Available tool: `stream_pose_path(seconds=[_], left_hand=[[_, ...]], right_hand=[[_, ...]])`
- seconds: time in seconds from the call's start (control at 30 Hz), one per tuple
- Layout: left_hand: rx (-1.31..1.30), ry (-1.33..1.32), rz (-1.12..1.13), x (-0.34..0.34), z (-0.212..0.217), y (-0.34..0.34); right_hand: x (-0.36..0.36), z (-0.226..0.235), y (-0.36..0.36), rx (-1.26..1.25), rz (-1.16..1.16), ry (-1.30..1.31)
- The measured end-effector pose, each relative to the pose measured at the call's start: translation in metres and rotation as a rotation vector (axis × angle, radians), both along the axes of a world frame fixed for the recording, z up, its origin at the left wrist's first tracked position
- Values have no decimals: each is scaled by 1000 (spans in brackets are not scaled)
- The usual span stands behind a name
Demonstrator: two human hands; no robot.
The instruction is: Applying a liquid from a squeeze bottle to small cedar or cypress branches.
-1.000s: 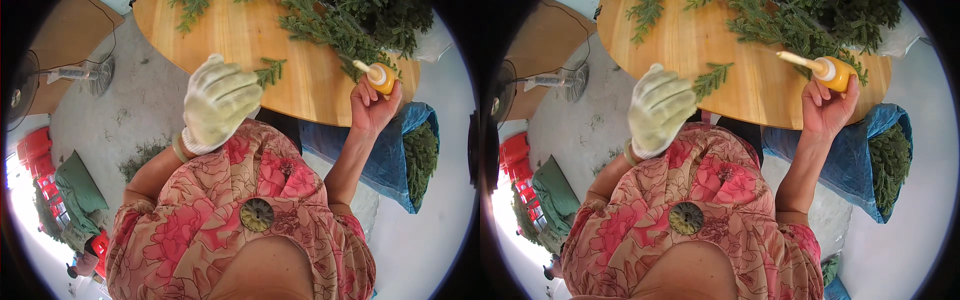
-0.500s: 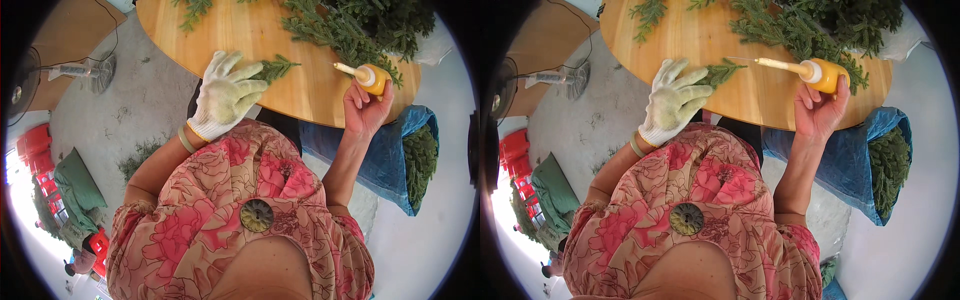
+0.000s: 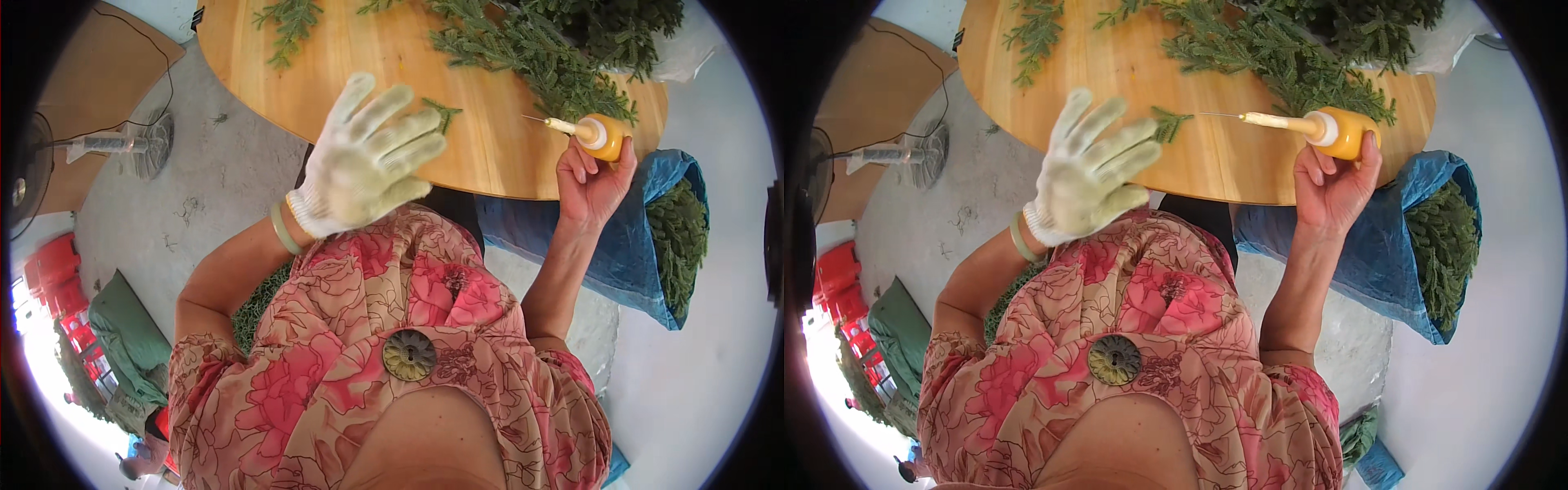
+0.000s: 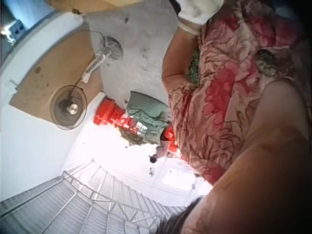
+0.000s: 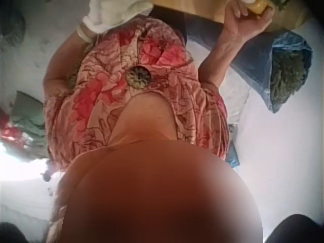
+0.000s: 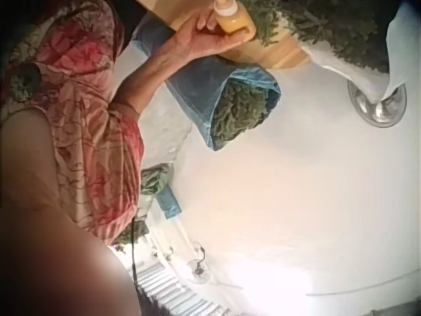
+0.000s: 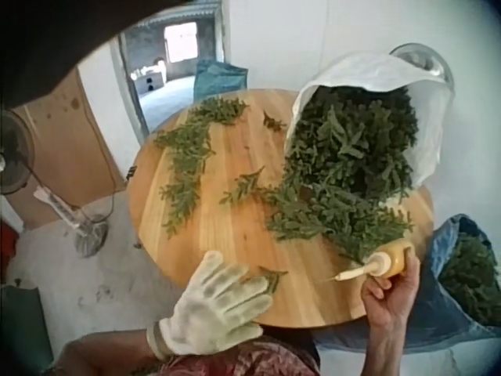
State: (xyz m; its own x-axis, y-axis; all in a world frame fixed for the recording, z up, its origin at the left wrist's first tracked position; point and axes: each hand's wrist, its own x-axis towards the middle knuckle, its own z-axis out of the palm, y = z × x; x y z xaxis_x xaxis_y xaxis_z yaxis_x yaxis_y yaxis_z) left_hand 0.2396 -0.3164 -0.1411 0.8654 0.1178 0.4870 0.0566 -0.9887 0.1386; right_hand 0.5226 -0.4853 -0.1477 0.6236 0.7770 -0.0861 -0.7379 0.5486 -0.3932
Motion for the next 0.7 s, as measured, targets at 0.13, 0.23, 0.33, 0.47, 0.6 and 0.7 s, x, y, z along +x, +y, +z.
stream_pose_path(seconds=[0.13,0.23,0.33,0.47,0.6,0.7], left_hand=[[9,163,69,18,-18,0],[-413,-2,59,22,-32,6],[-592,-145,125,24,-33,17],[-689,-131,226,33,-24,15],[-609,-57,229,39,-18,17],[-351,-17,187,45,-19,15]], right_hand=[[-6,-1,4,-20,2,32],[-12,1,6,-44,-9,24],[-7,-6,6,-72,24,26],[-8,-8,13,-78,40,55],[-10,-8,18,-107,26,34],[-9,-9,18,-107,22,26]])
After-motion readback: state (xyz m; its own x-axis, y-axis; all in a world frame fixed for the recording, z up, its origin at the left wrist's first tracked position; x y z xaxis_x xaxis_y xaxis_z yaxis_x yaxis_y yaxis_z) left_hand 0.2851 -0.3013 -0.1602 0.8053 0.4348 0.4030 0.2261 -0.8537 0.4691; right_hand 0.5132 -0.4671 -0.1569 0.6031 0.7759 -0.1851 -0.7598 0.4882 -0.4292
